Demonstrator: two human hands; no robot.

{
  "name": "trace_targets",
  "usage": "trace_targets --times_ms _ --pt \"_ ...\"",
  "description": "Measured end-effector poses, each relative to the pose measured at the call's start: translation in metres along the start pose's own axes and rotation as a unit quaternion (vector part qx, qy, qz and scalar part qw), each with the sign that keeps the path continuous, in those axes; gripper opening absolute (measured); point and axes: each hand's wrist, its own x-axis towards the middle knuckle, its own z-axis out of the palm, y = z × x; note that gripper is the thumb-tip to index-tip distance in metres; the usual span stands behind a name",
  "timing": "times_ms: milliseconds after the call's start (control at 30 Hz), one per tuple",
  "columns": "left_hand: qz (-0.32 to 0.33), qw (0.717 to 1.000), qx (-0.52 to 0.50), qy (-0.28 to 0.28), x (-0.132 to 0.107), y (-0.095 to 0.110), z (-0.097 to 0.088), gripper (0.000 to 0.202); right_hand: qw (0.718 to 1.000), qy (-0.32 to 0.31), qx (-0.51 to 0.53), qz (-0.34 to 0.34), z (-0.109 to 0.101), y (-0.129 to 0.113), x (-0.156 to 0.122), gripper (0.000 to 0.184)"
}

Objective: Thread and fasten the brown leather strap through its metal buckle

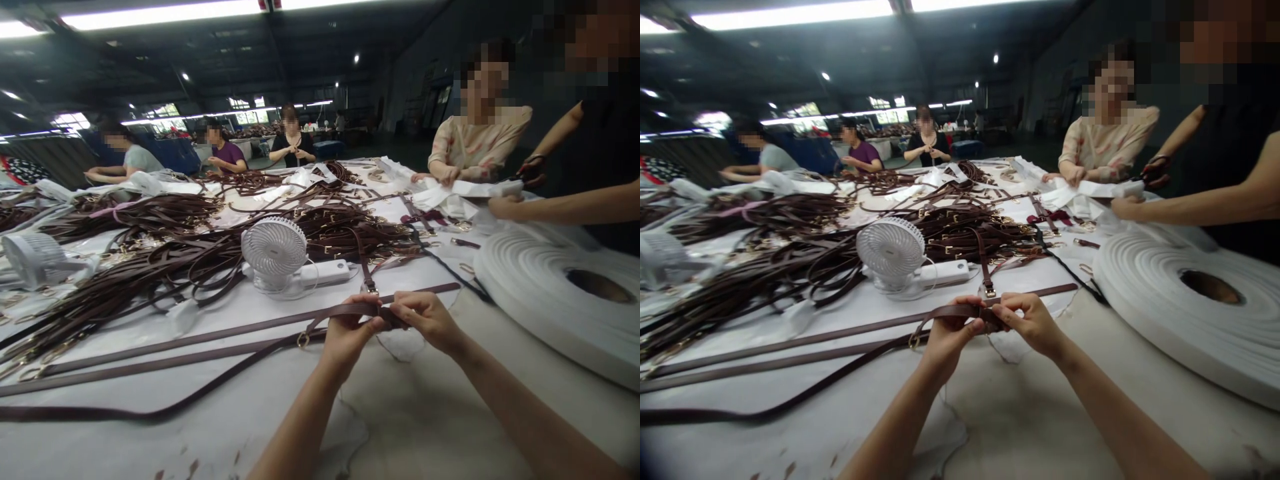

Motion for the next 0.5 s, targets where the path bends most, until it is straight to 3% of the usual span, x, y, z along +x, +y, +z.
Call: trace_targets --times_ms 233,500 --pt "-0.032 0.999 -0.013 -0.008 0.001 -0.01 -0.002 0.043 0.996 0.024 -0.055 -0.059 0.003 0.0 -0.003 0.045" --pt "-0.047 0.998 -0.048 -0.017 0.0 -0.019 0.001 0.046 0.995 0.043 -0.02 -0.084 0.012 0.005 -0.005 0.042"
